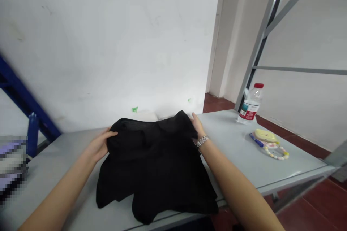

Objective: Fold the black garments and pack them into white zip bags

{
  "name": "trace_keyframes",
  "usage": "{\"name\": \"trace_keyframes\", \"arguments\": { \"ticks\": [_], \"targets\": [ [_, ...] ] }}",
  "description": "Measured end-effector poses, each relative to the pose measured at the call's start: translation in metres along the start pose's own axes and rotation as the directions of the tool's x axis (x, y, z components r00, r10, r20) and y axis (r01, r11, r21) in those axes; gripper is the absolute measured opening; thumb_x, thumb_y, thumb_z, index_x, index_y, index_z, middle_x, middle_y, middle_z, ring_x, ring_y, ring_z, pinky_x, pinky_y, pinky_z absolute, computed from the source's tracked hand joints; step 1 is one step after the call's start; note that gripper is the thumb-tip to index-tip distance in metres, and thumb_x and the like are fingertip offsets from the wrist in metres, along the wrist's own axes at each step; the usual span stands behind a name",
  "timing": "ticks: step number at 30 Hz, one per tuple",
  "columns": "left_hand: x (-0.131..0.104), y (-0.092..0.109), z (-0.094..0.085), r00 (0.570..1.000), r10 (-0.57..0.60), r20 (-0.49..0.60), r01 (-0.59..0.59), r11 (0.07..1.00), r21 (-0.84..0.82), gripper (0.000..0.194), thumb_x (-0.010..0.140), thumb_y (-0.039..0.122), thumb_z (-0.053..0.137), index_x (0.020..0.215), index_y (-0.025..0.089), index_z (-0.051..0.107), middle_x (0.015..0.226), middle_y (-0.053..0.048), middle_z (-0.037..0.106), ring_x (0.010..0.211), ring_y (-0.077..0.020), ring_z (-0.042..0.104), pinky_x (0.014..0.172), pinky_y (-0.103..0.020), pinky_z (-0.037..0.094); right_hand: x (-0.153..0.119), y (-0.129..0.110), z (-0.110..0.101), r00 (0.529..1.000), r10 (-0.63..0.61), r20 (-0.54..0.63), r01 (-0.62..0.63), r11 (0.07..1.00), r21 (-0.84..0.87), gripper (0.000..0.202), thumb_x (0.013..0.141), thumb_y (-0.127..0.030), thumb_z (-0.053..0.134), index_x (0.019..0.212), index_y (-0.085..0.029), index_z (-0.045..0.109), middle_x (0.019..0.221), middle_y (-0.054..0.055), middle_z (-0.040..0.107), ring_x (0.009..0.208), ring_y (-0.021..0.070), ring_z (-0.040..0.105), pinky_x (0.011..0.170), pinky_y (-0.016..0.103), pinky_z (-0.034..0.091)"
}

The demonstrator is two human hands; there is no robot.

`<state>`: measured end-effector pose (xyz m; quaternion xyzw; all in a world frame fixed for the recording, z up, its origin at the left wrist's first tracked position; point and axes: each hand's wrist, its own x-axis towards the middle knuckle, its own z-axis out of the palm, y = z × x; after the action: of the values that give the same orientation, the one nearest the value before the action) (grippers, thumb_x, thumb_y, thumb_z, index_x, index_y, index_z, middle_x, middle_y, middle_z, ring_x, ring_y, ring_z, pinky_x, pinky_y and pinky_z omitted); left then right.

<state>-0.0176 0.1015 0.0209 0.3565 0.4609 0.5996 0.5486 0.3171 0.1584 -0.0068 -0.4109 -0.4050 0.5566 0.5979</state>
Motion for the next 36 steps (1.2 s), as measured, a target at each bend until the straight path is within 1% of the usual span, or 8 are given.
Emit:
{"name": "trace_keyframes", "arguments": {
  "ticks": [6,11,16,19,27,29,33,36],
  "targets": [
    [-0.001,-0.01,0.002,0.997,-0.07,-0.041,0.078,0.966,0.248,0.033,0.058,0.024,0.08,0.088,0.015,0.068,0.083,-0.01,0.073,0.077,-0.0234,0.069,0.064,-0.028,0.056,0.004,0.003,-0.007,0.997,-0.016,0.08,0.046,0.921,-0.386,0.026,0.062,-0.033,0.073,0.08,-0.016,0.067,0.075,0.005,0.069,0.072,0.0218,0.064,0.067,0.032,0.05],
    [-0.001,-0.002,0.004,0.987,0.125,-0.105,-0.094,0.96,0.262,0.034,0.058,0.036,0.078,0.084,0.017,0.067,0.08,-0.004,0.071,0.075,-0.0181,0.066,0.065,-0.024,0.052,0.001,-0.015,-0.007,0.983,-0.186,0.001,0.168,0.886,-0.432,0.02,0.064,-0.034,0.07,0.072,-0.016,0.067,0.069,0.002,0.068,0.067,0.0185,0.06,0.064,0.029,0.046],
    [-0.015,0.042,0.01,0.857,0.511,-0.065,-0.484,0.842,0.24,0.025,0.065,0.038,0.074,0.078,0.02,0.064,0.067,0.006,0.062,0.063,-0.0085,0.056,0.056,-0.014,0.043,-0.013,-0.057,-0.001,0.928,-0.372,0.025,0.363,0.885,-0.293,0.033,0.069,-0.046,0.066,0.086,-0.017,0.068,0.078,0.001,0.068,0.071,0.0164,0.06,0.063,0.027,0.046],
    [-0.034,0.069,0.018,0.794,0.605,-0.059,-0.576,0.78,0.243,0.022,0.066,0.035,0.073,0.076,0.019,0.063,0.065,0.006,0.06,0.061,-0.0082,0.054,0.055,-0.015,0.043,-0.028,-0.077,0.005,0.931,-0.353,0.092,0.364,0.915,-0.177,0.027,0.068,-0.038,0.07,0.086,-0.018,0.068,0.077,0.001,0.069,0.07,0.0157,0.061,0.065,0.027,0.048],
    [-0.073,0.093,0.017,0.934,0.345,-0.096,-0.302,0.902,0.308,0.027,0.069,0.038,0.069,0.089,0.021,0.062,0.065,0.003,0.065,0.059,-0.0164,0.06,0.056,-0.028,0.051,-0.065,-0.099,0.01,0.995,-0.001,0.096,0.004,1.0,-0.027,0.012,0.071,-0.029,0.066,0.074,-0.017,0.065,0.074,0.003,0.068,0.066,0.0158,0.062,0.06,0.026,0.052],
    [-0.069,0.085,0.006,0.954,0.293,-0.065,-0.216,0.82,0.53,0.032,0.071,0.044,0.065,0.091,0.02,0.062,0.071,0.0,0.067,0.067,-0.0203,0.063,0.063,-0.031,0.052,-0.064,-0.083,0.01,0.997,-0.015,0.074,0.025,0.989,-0.145,0.015,0.072,-0.033,0.065,0.076,-0.019,0.064,0.08,0.003,0.068,0.071,0.0164,0.062,0.066,0.028,0.053],
    [-0.069,0.04,-0.03,0.926,0.375,-0.049,-0.142,0.467,0.873,0.044,0.06,0.045,0.071,0.094,0.018,0.061,0.081,-0.01,0.068,0.089,-0.037,0.062,0.078,-0.047,0.049,-0.068,-0.031,0.001,1.0,-0.007,-0.004,0.005,0.924,-0.383,0.027,0.075,-0.04,0.061,0.091,-0.018,0.063,0.084,0.005,0.065,0.074,0.0189,0.06,0.067,0.034,0.051],
    [-0.093,-0.009,-0.062,0.876,0.377,0.301,-0.384,0.169,0.908,0.053,0.066,0.049,0.066,0.112,0.024,0.059,0.117,-0.012,0.063,0.111,-0.0355,0.055,0.095,-0.049,0.042,-0.092,-0.006,-0.021,0.992,-0.104,0.065,0.122,0.808,-0.576,0.038,0.068,-0.035,0.069,0.103,-0.022,0.06,0.103,0.006,0.061,0.094,0.022,0.057,0.084,0.038,0.048]
  ]
}}
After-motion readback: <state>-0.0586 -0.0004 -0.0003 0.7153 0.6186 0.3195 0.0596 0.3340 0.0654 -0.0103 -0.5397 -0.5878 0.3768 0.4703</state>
